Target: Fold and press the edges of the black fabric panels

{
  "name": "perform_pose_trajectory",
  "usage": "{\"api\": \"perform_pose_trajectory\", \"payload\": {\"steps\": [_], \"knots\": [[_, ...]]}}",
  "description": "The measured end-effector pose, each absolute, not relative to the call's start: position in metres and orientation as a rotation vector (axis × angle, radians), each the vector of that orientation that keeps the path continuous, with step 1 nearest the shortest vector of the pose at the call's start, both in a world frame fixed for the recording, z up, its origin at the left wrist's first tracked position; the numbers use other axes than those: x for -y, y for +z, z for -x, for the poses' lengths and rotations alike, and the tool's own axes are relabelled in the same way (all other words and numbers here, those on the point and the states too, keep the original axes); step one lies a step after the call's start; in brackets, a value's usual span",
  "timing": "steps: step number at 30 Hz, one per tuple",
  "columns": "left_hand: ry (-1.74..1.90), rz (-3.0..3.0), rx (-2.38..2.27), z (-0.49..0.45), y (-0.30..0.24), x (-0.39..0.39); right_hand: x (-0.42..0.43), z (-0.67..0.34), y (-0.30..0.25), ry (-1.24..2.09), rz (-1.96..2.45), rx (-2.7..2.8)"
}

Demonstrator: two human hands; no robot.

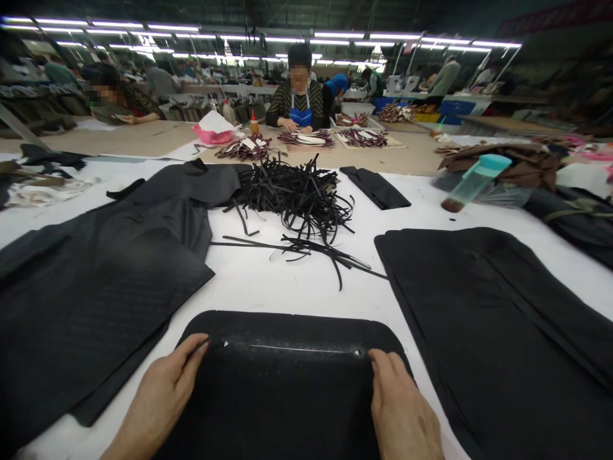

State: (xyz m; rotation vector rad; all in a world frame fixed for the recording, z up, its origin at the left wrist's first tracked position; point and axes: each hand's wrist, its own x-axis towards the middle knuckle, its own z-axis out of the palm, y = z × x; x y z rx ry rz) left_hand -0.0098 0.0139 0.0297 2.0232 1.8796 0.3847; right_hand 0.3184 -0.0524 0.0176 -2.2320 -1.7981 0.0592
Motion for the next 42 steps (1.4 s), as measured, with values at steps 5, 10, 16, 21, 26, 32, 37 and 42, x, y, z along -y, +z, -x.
{"api": "perform_pose_trajectory", "payload": {"steps": [5,10,16,21,26,32,37,42], "knots": [[0.647,-2.748,-1.112,-0.024,0.023,-0.001,0.045,-0.264,0.017,-0.151,1.685,2.197],[0.323,-2.912,-0.774,-0.048,0.003,0.000,0.038,-0.235,-0.001,-0.276,1.622,2.251],[0.270,-2.828,-0.789,-0.044,-0.001,0.001,0.039,-0.236,-0.008,-0.330,1.594,2.293],[0.262,-2.755,-0.796,-0.044,0.010,0.002,0.034,-0.243,-0.007,-0.437,1.445,2.391],[0.242,-2.733,-0.842,-0.024,0.018,0.002,0.035,-0.273,-0.013,-0.609,1.287,2.482],[0.246,-2.763,-1.032,0.018,0.013,0.002,0.048,-0.302,-0.020,-0.616,1.353,2.458],[0.394,-2.823,-1.105,0.028,0.001,0.007,0.045,-0.299,-0.011,-0.474,1.436,2.478],[0.457,-2.902,-1.177,0.033,-0.008,0.017,0.040,-0.290,-0.004,-0.321,1.500,2.419]]}}
